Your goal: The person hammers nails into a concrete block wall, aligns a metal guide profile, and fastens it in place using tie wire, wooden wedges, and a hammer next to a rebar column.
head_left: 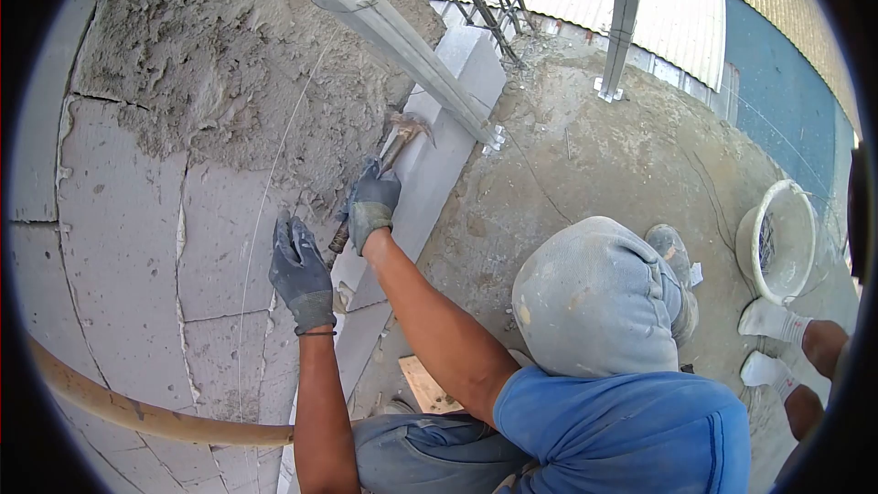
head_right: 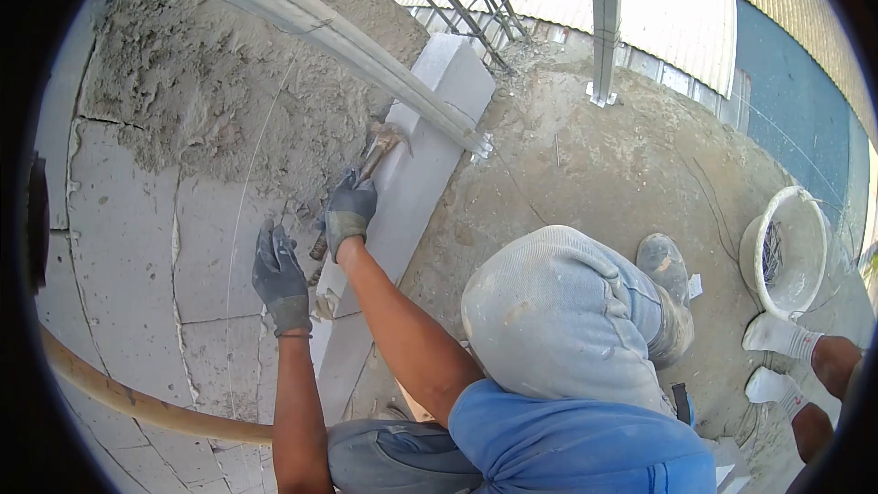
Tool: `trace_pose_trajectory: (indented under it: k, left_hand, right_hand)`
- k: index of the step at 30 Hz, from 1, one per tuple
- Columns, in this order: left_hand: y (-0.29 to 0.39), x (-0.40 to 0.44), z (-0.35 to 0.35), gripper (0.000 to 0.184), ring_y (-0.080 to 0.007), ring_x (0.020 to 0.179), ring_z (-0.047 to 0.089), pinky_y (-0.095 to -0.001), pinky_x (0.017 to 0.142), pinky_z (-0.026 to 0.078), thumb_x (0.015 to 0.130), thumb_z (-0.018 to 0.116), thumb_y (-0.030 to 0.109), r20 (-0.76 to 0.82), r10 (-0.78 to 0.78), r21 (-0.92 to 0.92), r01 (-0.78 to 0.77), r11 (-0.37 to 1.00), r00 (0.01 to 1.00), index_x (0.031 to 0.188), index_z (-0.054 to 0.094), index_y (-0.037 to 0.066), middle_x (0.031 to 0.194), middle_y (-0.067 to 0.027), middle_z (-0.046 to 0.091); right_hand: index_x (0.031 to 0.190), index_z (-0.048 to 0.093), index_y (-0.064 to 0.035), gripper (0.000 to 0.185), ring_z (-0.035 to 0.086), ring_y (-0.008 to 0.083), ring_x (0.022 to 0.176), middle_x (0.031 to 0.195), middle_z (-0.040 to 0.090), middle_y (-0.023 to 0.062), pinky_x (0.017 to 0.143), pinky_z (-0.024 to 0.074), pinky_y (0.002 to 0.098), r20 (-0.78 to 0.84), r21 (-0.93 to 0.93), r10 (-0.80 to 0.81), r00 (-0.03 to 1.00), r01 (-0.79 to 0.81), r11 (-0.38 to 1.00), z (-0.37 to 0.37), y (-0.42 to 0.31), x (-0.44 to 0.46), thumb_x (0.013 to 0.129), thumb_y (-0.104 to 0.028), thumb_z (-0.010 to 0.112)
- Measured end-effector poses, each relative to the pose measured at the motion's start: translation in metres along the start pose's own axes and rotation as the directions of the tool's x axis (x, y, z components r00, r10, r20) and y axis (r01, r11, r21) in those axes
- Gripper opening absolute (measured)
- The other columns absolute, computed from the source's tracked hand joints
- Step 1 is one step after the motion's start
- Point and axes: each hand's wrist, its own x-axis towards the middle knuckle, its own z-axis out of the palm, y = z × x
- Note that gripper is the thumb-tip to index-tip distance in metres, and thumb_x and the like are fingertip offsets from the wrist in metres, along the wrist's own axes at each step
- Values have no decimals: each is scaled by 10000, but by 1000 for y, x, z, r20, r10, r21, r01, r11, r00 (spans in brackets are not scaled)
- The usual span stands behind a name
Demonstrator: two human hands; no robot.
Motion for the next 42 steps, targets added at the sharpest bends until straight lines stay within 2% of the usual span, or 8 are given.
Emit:
trace_pose_trajectory:
  k: [11,15,19,24,29,31,36,42]
  left_hand:
    - [97,20,103,327,-114,563,617,-270,566,504,970,616,294,407,109,-25,-109,994,907,873,712,-3,703,-66,685]
    - [143,-20,177,462,-173,600,656,-323,512,541,938,672,357,906,-301,79,579,811,297,1158,604,-43,957,-105,688]
    - [148,-44,228,472,-188,711,689,-317,593,584,944,667,352,969,-216,46,776,629,118,1203,561,-29,1007,-99,661]
    - [166,-16,296,313,-207,912,701,-337,828,600,977,619,242,673,739,86,996,-24,-40,1196,583,22,1007,-98,683]
    - [249,29,233,260,-245,1040,687,-373,929,580,968,582,111,604,665,-112,873,-474,438,1197,583,-12,1143,-160,691]
    - [268,51,210,262,-275,1132,656,-392,961,572,960,532,20,495,598,-28,700,-714,630,1212,579,-30,1207,-186,666]
    - [285,76,185,275,-269,1125,657,-372,968,580,970,483,-21,492,447,-76,548,-833,747,1231,553,-75,1259,-217,628]
    - [294,110,209,279,-224,1034,678,-315,880,617,975,464,-42,329,427,-24,460,-888,842,1237,560,-54,1211,-191,644]
  right_hand:
    - [873,603,-18,315,580,200,565,656,611,78,555,469,369,-75,-608,-167,983,88,789,-228,18,-27,976,-315,609]
    - [876,674,-45,363,643,233,560,630,617,94,512,512,378,-325,-809,-6,946,-275,520,-294,-17,5,956,-396,624]
    - [1030,726,-25,404,701,400,926,957,709,236,778,549,482,12,-890,155,988,81,-449,-336,-69,34,915,-390,595]
    - [1050,729,-41,341,691,400,962,1054,699,235,813,542,478,307,-586,390,868,496,-641,-196,-221,-9,852,-299,624]
    - [1307,525,-23,582,674,391,806,938,657,218,792,530,485,861,-472,5,508,804,-361,-68,-380,-134,836,-298,729]
    - [1356,458,1,716,680,371,856,1093,638,235,802,537,468,997,-40,5,71,625,-780,-39,-419,-101,783,-257,799]
    - [1328,494,15,655,687,274,909,1203,633,207,822,561,403,792,-381,203,575,727,-571,-20,-447,-14,812,-256,793]
    - [1076,675,10,290,666,119,754,801,691,59,709,562,284,646,-706,496,580,701,100,-34,-494,-24,949,-251,666]
